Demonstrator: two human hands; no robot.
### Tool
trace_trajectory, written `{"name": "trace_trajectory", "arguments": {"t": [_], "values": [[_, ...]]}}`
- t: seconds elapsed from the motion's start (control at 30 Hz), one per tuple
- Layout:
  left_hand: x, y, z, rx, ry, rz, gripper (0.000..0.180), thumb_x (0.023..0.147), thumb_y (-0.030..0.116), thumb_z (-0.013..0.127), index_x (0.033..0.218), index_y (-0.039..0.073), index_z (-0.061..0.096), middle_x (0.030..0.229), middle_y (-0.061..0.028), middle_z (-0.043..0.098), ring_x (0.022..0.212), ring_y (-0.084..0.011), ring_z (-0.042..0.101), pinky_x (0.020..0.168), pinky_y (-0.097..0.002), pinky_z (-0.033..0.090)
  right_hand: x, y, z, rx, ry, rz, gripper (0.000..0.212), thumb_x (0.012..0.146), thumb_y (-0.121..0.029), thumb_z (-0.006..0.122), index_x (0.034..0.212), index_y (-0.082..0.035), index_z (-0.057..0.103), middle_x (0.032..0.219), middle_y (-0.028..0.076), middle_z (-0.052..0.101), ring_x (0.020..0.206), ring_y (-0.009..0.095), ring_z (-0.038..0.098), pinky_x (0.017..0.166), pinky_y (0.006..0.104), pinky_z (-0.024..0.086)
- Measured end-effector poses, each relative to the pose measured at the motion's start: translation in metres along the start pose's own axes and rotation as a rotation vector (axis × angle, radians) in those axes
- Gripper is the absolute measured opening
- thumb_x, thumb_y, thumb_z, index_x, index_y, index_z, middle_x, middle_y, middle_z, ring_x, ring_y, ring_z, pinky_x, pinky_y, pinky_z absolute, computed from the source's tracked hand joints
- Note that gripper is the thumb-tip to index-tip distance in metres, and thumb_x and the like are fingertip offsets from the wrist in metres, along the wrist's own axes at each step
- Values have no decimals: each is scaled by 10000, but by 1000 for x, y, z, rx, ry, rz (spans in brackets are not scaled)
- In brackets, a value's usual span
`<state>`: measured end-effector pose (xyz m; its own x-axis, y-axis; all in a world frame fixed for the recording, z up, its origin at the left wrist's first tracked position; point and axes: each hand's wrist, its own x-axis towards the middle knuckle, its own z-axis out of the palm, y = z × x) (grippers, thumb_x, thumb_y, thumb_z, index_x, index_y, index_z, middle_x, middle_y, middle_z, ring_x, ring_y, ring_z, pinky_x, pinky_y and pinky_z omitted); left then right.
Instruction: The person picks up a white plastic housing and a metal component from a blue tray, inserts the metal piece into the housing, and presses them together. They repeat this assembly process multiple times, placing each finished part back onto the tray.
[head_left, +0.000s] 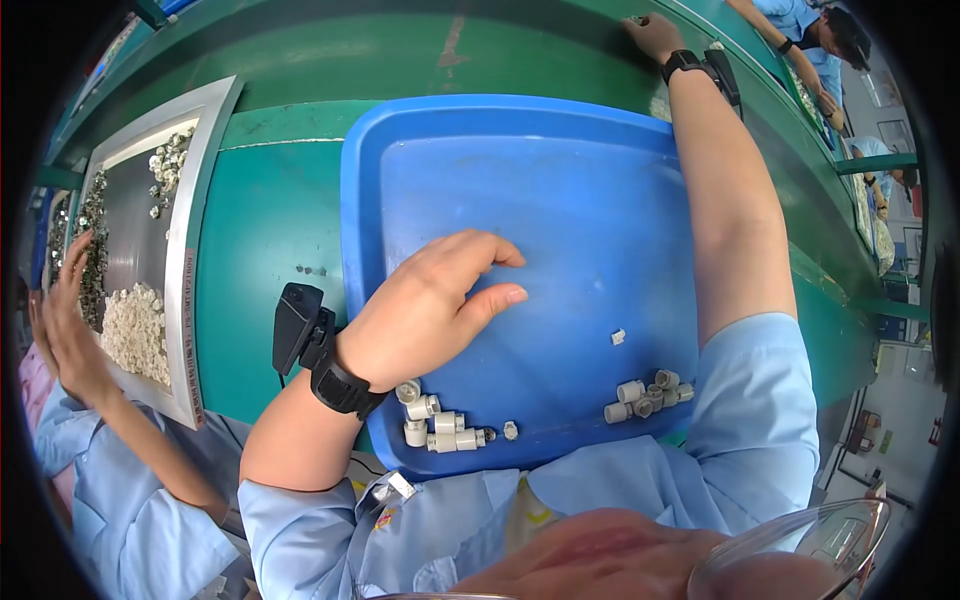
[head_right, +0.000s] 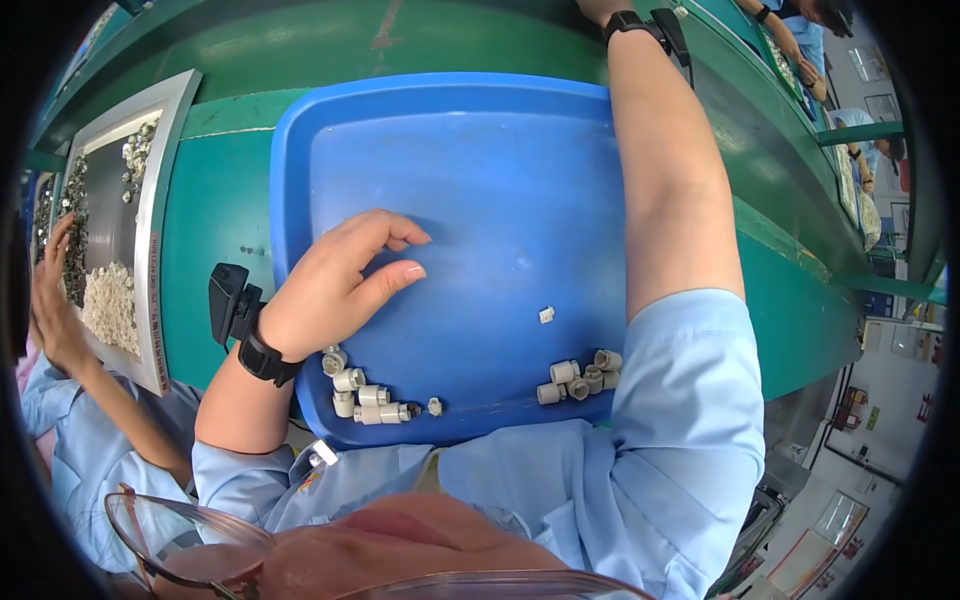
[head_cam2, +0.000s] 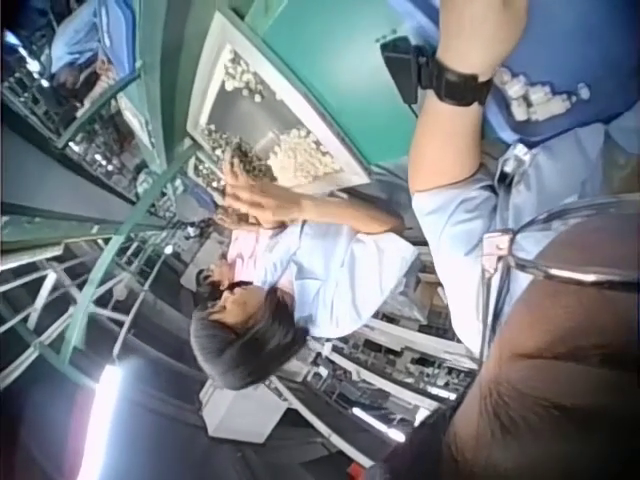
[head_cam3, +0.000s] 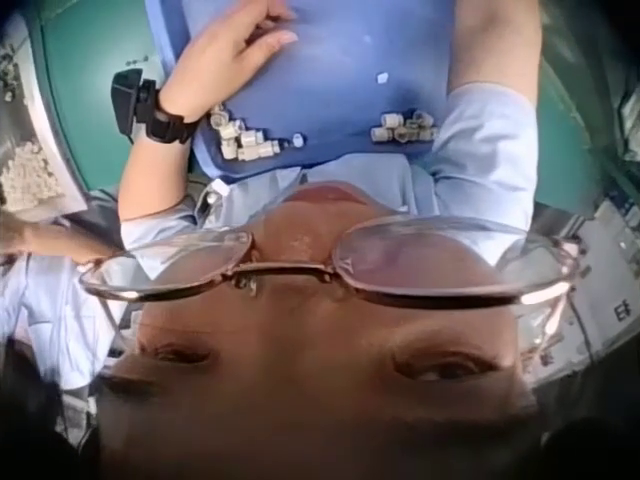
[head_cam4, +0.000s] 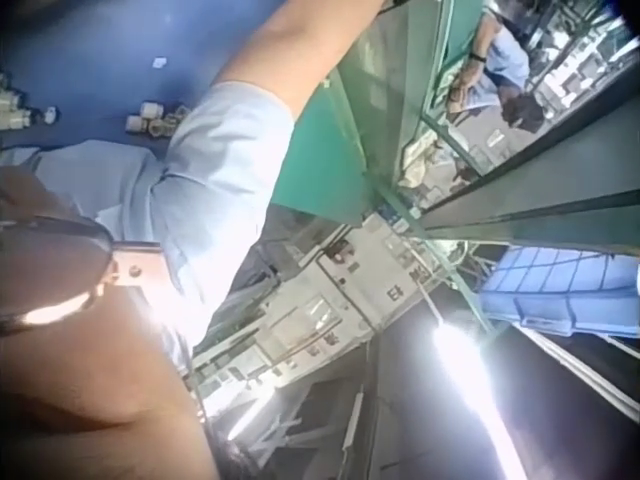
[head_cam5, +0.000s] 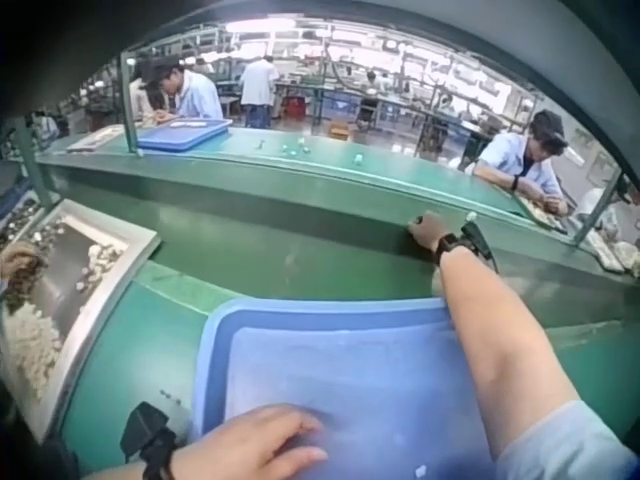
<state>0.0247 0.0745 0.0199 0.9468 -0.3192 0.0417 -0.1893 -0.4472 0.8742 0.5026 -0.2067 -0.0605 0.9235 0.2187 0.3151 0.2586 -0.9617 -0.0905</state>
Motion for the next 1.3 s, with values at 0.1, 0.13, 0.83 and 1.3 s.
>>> {"name": "trace_trajectory", "arguments": {"t": [0.1,0.13,0.83,1.3], "values": [[-1,-3,3,-9,32,-20,219,823,150,605,993,27,546,935,-127,580,866,-277,568,756,-353,456,-30,-46,-30,128,76,12,538,736,-456,639,1053,-23,608,1038,143,623,941,299,597,786,361,461],[-6,-2,4,-12,52,-24,204,822,146,600,973,22,542,920,-144,585,855,-296,573,753,-367,452,-42,-59,-64,282,7,73,423,785,-398,606,998,-32,603,940,91,597,847,224,561,726,312,442],[6,-19,9,-64,95,15,186,880,154,559,1009,21,571,864,-31,609,825,-96,553,739,-231,444,-413,-92,-269,255,-526,-466,298,776,-151,647,1048,-43,588,967,134,575,890,309,552,778,354,459],[14,-34,1,-138,90,-82,198,893,179,545,1006,18,571,883,-35,609,864,-96,559,792,-231,433,-423,-16,-209,-28,-76,-309,287,744,-162,677,1004,-62,610,1104,125,558,1061,306,495,895,402,400]]}}
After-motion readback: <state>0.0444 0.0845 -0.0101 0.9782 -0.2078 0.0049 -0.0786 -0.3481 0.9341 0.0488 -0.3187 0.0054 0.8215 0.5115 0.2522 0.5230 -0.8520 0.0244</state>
